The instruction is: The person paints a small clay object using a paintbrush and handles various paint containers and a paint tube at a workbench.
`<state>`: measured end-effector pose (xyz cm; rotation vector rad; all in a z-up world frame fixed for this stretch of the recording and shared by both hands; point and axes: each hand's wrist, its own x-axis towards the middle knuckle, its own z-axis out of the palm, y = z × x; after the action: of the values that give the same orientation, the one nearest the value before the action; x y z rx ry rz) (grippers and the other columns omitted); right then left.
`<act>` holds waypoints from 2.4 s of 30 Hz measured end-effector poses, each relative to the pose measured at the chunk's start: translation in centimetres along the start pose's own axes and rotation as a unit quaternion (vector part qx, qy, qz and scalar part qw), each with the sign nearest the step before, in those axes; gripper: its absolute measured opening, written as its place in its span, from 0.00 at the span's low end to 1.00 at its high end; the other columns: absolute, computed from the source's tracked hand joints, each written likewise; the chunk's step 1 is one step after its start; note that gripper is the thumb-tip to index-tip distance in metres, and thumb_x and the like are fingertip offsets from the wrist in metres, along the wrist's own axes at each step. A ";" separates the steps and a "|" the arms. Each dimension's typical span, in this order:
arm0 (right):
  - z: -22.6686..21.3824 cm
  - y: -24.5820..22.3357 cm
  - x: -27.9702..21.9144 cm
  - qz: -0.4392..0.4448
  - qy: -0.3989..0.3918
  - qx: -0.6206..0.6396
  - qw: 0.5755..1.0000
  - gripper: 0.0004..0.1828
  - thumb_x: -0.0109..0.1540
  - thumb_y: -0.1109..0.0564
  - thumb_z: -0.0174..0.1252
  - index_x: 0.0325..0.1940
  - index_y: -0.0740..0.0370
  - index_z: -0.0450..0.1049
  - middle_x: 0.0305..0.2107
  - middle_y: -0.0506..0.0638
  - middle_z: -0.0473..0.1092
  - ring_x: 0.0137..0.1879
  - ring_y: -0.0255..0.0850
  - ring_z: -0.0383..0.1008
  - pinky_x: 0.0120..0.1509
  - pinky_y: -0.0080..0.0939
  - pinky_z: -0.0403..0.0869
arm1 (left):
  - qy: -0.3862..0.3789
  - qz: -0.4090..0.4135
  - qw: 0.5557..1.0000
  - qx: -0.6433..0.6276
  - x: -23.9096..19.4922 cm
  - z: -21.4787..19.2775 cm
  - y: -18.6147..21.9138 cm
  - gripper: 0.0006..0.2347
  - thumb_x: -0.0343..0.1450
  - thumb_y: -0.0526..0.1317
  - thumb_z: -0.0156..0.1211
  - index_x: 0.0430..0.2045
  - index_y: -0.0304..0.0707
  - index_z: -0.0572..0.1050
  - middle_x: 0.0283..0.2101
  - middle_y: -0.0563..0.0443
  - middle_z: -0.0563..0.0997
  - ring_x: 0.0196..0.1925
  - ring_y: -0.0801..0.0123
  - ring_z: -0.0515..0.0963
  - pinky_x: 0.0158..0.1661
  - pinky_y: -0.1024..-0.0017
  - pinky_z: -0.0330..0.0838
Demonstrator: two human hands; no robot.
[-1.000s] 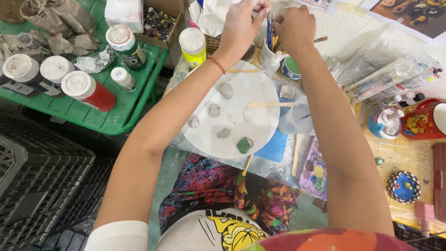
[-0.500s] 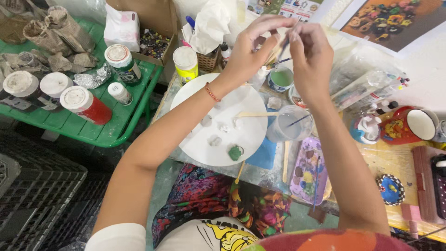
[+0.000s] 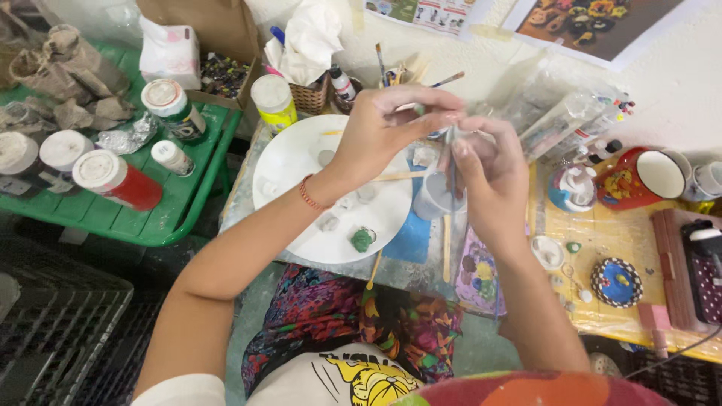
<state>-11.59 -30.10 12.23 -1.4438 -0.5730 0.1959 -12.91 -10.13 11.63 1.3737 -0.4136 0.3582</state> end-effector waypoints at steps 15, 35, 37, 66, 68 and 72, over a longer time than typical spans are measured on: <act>-5.3 4.4 -8.8 -0.048 0.241 -0.026 0.969 0.07 0.73 0.61 0.47 0.53 0.65 0.68 0.36 0.55 0.76 0.35 0.37 0.73 0.38 0.34 0.70 | 0.059 -0.109 0.992 -0.021 -4.5 4.7 -5.5 0.09 0.70 0.30 0.68 0.41 0.25 0.79 0.43 0.47 0.84 0.45 0.75 0.84 0.48 0.78 0.79; -4.2 7.7 -6.8 -0.085 0.176 -0.500 0.844 0.05 0.67 0.63 0.62 0.47 0.63 0.78 0.39 0.57 0.75 0.47 0.55 0.74 0.52 0.51 0.70 | 0.008 -0.133 0.976 0.175 -12.9 10.2 -4.6 0.15 0.71 0.32 0.65 0.52 0.39 0.75 0.37 0.54 0.82 0.32 0.73 0.75 0.34 0.76 0.72; -4.4 8.0 -6.3 -0.073 0.160 -0.484 0.857 0.04 0.67 0.64 0.62 0.47 0.63 0.77 0.40 0.55 0.77 0.47 0.54 0.75 0.53 0.50 0.70 | -0.041 -0.171 0.977 0.123 -14.1 11.2 -5.2 0.15 0.72 0.31 0.65 0.54 0.39 0.73 0.37 0.54 0.80 0.31 0.72 0.76 0.32 0.76 0.71; -4.9 13.5 -7.3 -0.151 0.156 -0.515 0.829 0.09 0.75 0.67 0.56 0.58 0.61 0.67 0.50 0.54 0.77 0.49 0.52 0.72 0.53 0.47 0.70 | 0.142 -0.031 0.950 0.276 -9.8 10.3 -14.9 0.36 0.70 0.30 0.76 0.66 0.39 0.51 0.74 0.34 0.54 0.77 0.46 0.60 0.72 0.58 0.58; -5.0 13.7 -7.2 -0.158 0.175 -0.503 0.832 0.09 0.76 0.67 0.54 0.59 0.60 0.67 0.50 0.53 0.77 0.48 0.51 0.74 0.54 0.48 0.71 | 0.140 -0.032 0.951 0.273 -9.8 10.3 -14.9 0.37 0.70 0.30 0.76 0.67 0.39 0.51 0.74 0.33 0.53 0.77 0.45 0.59 0.72 0.58 0.58; -5.0 13.6 -7.4 -0.155 0.176 -0.533 0.813 0.08 0.74 0.66 0.54 0.57 0.61 0.69 0.49 0.56 0.77 0.50 0.53 0.73 0.54 0.48 0.71 | 0.144 -0.031 0.946 0.290 -9.8 10.8 -14.9 0.35 0.71 0.30 0.75 0.67 0.40 0.52 0.74 0.34 0.53 0.77 0.46 0.59 0.72 0.57 0.56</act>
<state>-12.61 -35.96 -2.89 -2.3560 -0.6221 -0.7740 -15.20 -23.24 -4.41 1.8680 -0.0123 0.6538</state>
